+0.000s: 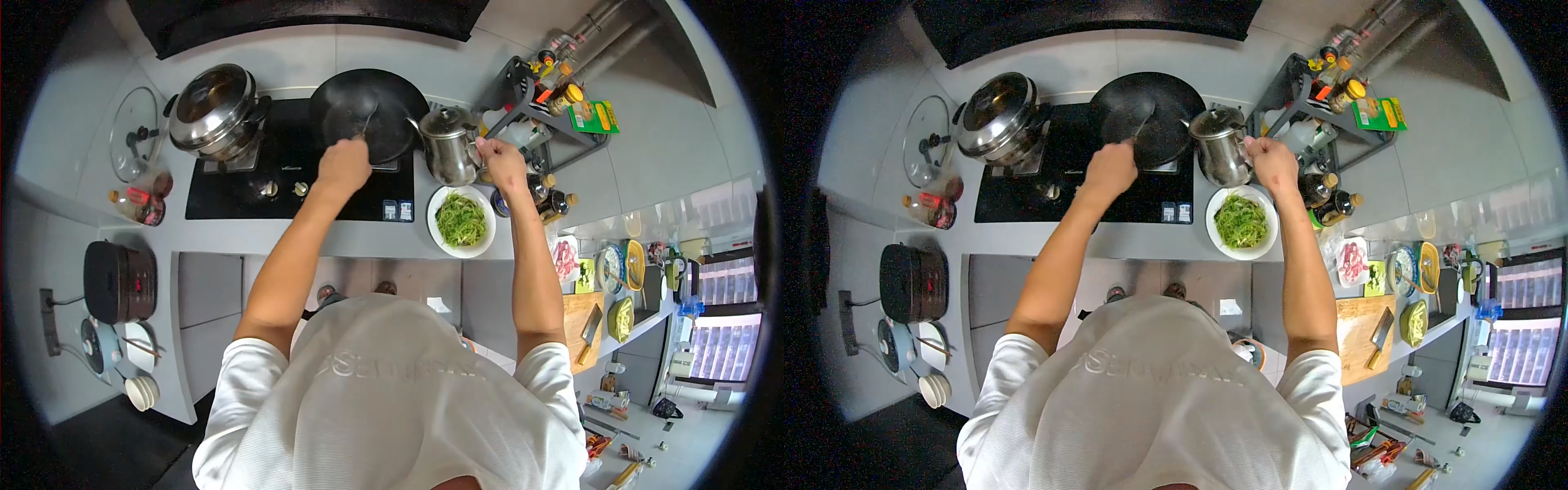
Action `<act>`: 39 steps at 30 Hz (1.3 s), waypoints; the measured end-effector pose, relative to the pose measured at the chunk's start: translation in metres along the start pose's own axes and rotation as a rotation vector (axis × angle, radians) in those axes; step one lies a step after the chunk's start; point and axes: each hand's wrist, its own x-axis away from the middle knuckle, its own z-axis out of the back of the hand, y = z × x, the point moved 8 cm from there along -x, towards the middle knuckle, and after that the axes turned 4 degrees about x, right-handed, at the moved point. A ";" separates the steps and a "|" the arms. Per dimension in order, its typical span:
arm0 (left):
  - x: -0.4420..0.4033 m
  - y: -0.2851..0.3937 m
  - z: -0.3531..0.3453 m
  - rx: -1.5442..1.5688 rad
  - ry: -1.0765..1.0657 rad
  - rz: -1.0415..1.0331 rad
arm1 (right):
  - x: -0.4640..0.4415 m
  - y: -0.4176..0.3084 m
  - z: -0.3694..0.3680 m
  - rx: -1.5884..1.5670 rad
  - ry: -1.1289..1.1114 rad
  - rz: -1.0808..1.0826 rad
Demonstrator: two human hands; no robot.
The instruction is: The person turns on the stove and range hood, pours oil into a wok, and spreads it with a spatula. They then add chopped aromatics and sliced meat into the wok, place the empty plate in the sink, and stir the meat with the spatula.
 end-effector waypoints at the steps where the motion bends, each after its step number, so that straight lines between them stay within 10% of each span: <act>1: -0.002 -0.007 0.007 0.074 0.061 0.012 | 0.000 0.001 -0.001 -0.004 0.004 0.005; 39: -0.004 -0.048 0.015 -0.060 0.254 -0.071 | 0.009 -0.027 0.021 0.086 0.025 0.010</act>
